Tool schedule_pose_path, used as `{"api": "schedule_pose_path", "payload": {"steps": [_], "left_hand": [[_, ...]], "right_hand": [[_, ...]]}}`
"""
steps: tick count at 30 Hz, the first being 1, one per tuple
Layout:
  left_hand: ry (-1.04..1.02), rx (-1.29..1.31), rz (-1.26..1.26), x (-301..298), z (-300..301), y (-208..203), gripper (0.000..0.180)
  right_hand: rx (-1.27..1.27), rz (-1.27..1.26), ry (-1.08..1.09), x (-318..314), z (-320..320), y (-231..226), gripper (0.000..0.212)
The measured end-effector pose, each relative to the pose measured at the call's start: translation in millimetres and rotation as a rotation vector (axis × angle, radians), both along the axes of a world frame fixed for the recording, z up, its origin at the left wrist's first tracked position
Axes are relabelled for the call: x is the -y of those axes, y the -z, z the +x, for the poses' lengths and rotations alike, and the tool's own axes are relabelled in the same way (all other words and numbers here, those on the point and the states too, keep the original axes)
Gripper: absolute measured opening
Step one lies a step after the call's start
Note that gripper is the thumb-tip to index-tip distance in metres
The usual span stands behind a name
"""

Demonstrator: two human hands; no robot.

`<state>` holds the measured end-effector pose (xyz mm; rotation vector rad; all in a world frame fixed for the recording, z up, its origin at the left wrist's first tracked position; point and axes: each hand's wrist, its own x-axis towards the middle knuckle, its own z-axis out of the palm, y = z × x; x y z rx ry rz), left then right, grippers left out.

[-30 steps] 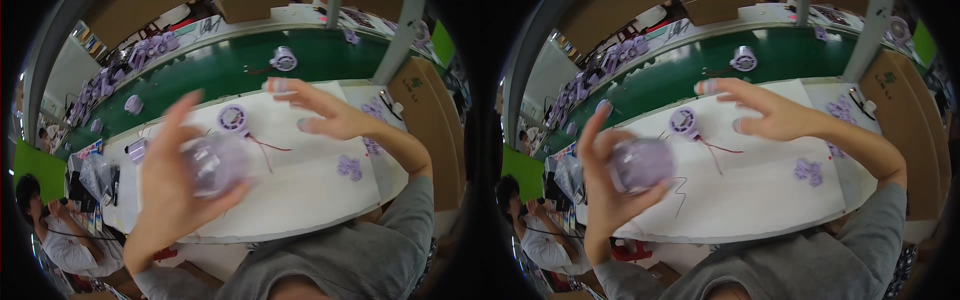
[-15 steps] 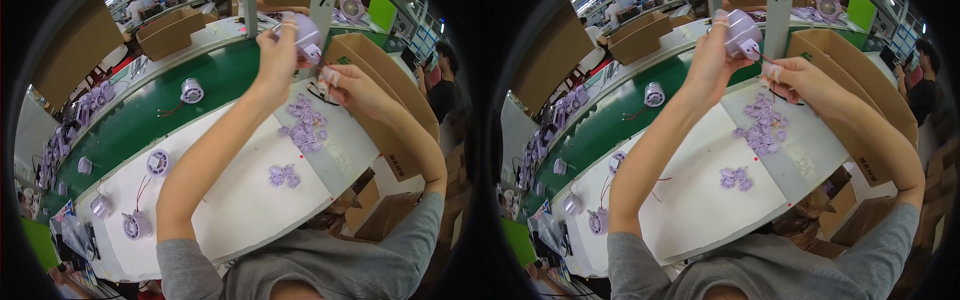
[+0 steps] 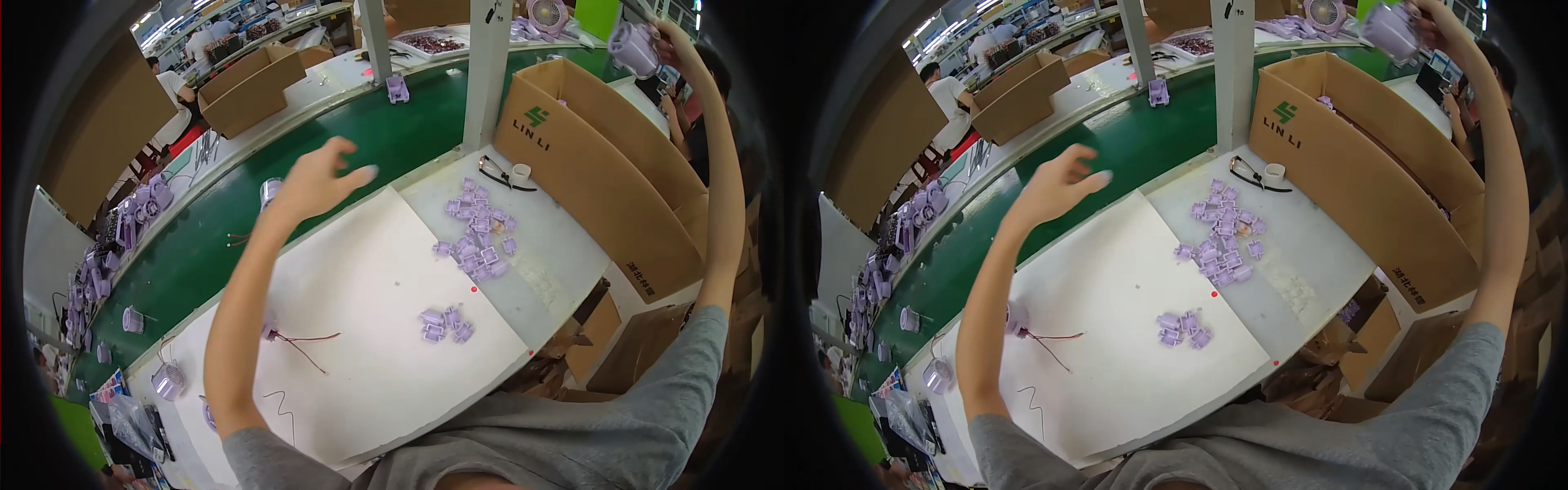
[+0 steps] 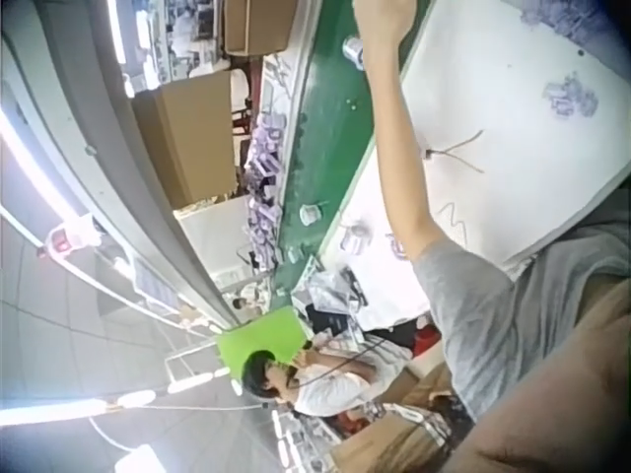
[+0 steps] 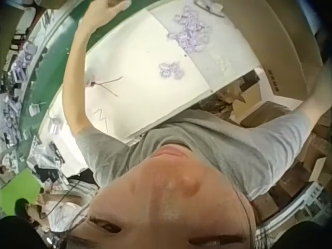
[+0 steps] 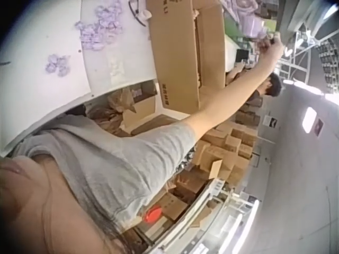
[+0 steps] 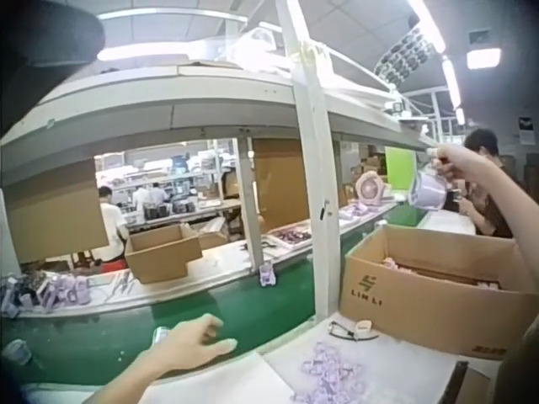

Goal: The person assembles small plastic clips onto electronic housings by hand, working on a factory production line.

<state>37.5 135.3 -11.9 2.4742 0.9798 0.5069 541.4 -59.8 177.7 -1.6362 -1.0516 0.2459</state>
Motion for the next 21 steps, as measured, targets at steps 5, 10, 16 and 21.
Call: {"api": "schedule_pose_path", "payload": {"steps": [5,10,16,21], "left_hand": [[-0.264,-0.087,0.031,-33.8,-82.2,7.0,0.051],[-0.425,-0.277,0.103,-42.4,-138.9,20.9,0.072],[-0.475,-0.587,-0.454,-25.9,-169.4,21.3,0.123],[-0.387,-0.682,-0.414,-35.6,-180.0,25.8,0.107]], "right_hand": [[1.351,-0.452,0.540,-9.9,149.6,54.4,0.028],[0.883,-0.839,0.389,-3.1,172.7,106.5,0.036],[0.795,-1.080,0.259,-43.3,145.2,131.5,0.041],[0.575,-0.899,0.131,-67.9,150.9,134.7,0.041]]}}
